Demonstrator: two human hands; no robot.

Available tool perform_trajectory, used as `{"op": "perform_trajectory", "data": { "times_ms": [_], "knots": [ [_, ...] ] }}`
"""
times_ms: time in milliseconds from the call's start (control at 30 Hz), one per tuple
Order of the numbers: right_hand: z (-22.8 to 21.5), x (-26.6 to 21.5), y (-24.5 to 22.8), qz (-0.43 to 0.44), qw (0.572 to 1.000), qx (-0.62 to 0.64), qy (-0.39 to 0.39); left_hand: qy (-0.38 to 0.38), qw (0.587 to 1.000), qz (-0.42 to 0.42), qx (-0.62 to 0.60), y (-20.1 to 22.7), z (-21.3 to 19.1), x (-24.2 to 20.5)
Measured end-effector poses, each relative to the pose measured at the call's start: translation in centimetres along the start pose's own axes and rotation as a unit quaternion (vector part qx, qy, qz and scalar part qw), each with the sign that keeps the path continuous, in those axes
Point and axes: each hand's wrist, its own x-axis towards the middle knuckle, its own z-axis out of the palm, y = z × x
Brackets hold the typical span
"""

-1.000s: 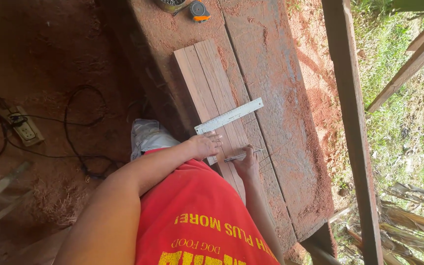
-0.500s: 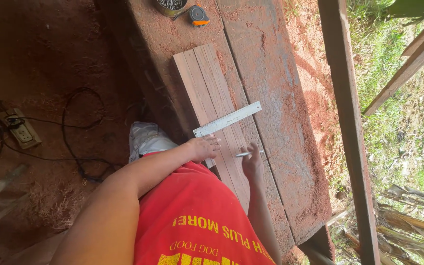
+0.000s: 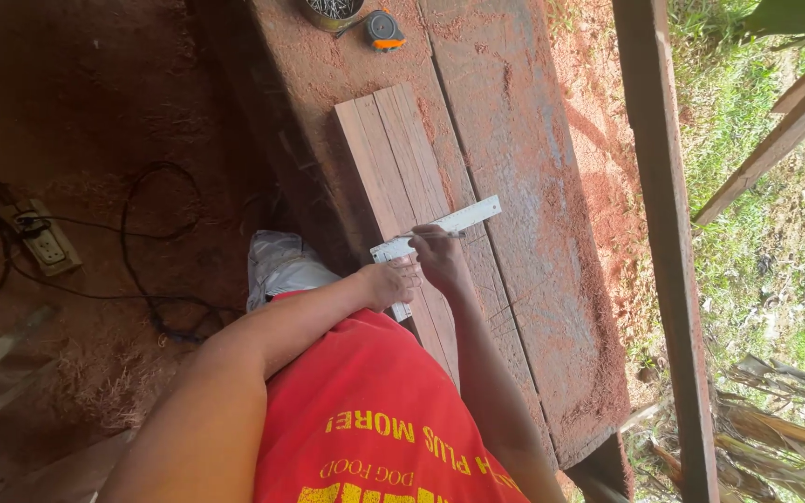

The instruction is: The person measures a wooden plank with a tape measure and marks it with a pen. They then use a try square to draw straight lines across the plank. The person repeats this process on a smaller piece of wood, aligning the square and marking the cut lines.

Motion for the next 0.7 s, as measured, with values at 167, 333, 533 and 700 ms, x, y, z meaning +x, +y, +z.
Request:
{"op": "perform_trajectory", "data": {
  "times_ms": [167, 333, 533, 700],
  "knots": [
    [1.1, 1.0, 1.5, 0.009, 1.0, -0.002, 0.0, 0.016, 1.0, 0.016, 0.018, -0.1, -0.4, -0.2],
    [0.9, 1.0, 0.2, 0.002, 0.998, -0.057, -0.006, 0.0, 1.0, 0.003, -0.001, 0.2, -1.4, -0.7],
    [1.0, 0.9, -0.1, 0.03, 0.998, -0.058, -0.007, 0.017, 1.0, 0.002, -0.011, -0.1, 0.3, 0.1],
    [1.2, 1.0, 0.8, 0.033, 0.999, -0.035, 0.001, 0.015, 1.0, -0.004, -0.014, 0.0, 0.2, 0.0]
  ]
}}
